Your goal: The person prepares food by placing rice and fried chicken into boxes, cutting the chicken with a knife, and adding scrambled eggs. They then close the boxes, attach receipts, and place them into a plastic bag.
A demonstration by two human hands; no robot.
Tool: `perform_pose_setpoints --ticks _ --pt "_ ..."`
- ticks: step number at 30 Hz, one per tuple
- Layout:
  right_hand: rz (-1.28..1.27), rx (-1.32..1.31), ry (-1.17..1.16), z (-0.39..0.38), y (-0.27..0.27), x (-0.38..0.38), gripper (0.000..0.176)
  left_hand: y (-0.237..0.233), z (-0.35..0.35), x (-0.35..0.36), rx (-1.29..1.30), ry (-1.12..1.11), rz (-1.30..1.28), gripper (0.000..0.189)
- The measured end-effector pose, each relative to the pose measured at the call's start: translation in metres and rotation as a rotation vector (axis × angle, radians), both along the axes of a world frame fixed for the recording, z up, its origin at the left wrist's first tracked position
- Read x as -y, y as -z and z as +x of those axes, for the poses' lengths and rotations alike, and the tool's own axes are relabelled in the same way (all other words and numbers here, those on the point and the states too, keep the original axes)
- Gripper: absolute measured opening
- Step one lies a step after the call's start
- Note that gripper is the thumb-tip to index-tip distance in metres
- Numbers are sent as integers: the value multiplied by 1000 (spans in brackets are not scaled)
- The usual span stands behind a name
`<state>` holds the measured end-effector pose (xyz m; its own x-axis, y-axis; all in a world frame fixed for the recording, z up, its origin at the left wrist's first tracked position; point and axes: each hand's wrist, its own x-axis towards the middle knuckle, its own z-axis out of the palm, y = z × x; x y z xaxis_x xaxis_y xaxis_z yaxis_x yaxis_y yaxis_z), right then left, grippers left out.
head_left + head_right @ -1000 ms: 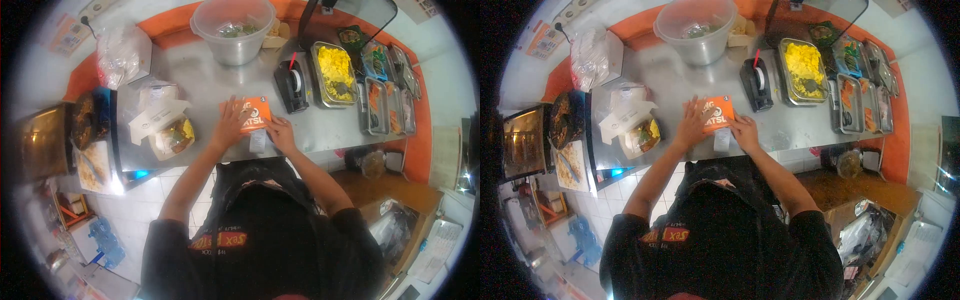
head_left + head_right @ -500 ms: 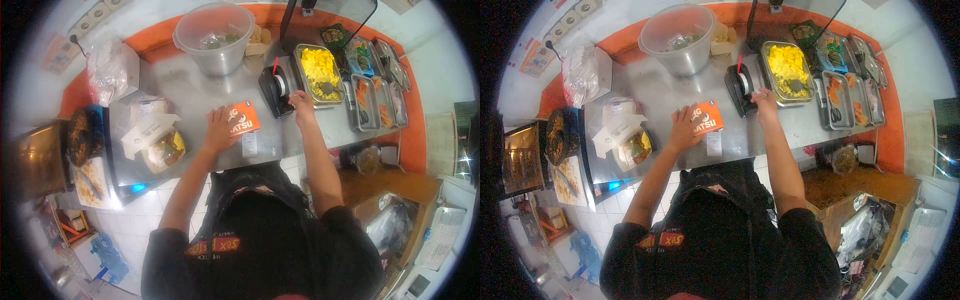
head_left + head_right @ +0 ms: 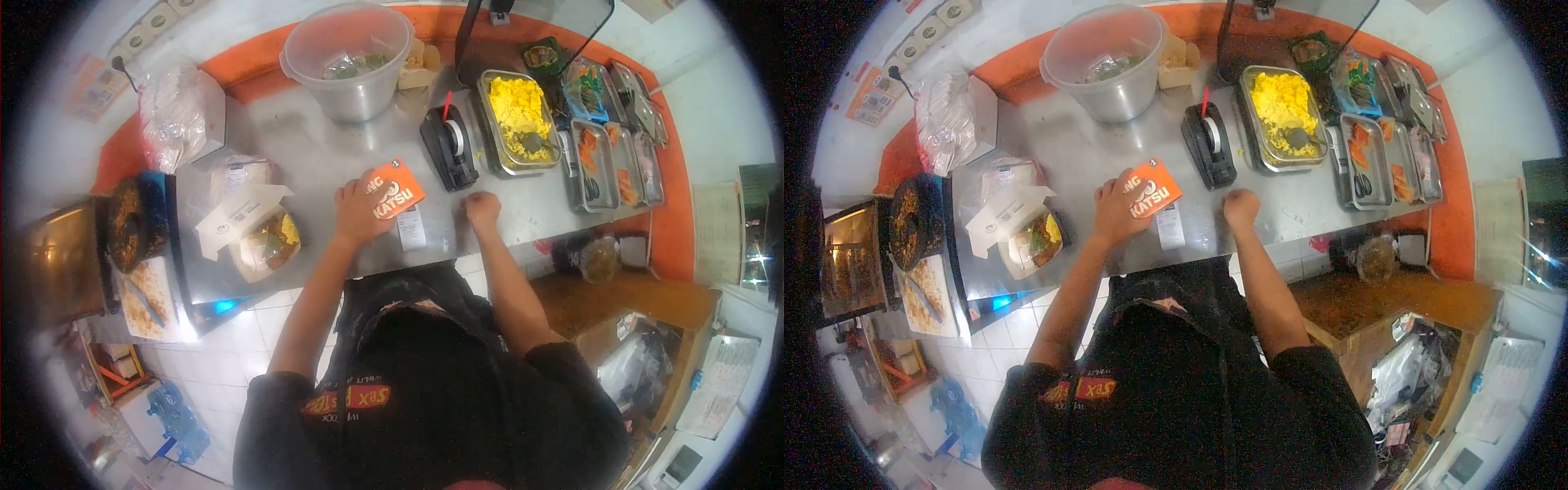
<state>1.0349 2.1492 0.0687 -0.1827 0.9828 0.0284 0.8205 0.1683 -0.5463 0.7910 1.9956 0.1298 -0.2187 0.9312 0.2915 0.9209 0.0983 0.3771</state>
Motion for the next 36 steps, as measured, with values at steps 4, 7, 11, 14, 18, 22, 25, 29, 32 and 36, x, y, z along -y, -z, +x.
perform_pose_setpoints --ticks 4,7,11,14,18,22,25,29,32,36 --pt "-376 -564 -125 -37 -44 48 19 0 8 2 77 -125 -64 68" --pt "-405 -755 -249 -87 -67 77 15 -13 12 1 101 -157 -63 70" --pt "-276 -606 -203 -107 -72 84 18 -27 18 4 85 -227 27 72" --pt "-314 -740 -191 -104 -77 87 25 -37 17 6 283 -278 -11 73" --pt "-249 -661 -262 -89 -61 79 33 -16 4 14 1006 -172 74 75" --pt "-380 -881 -123 -93 -71 86 61 -22 3 17 626 -242 -14 80" --pt "-391 -791 -135 -109 -60 81 89 -42 25 14 325 -311 -60 80" --pt "-232 -518 -184 -110 -25 64 98 -34 35 13 187 -344 -54 83" --pt "-374 -357 -204 -54 -45 51 81 -41 31 13 221 -354 -134 85" --pt "-698 192 -485 0 -69 68 51 -25 17 24 187 -354 -22 82"
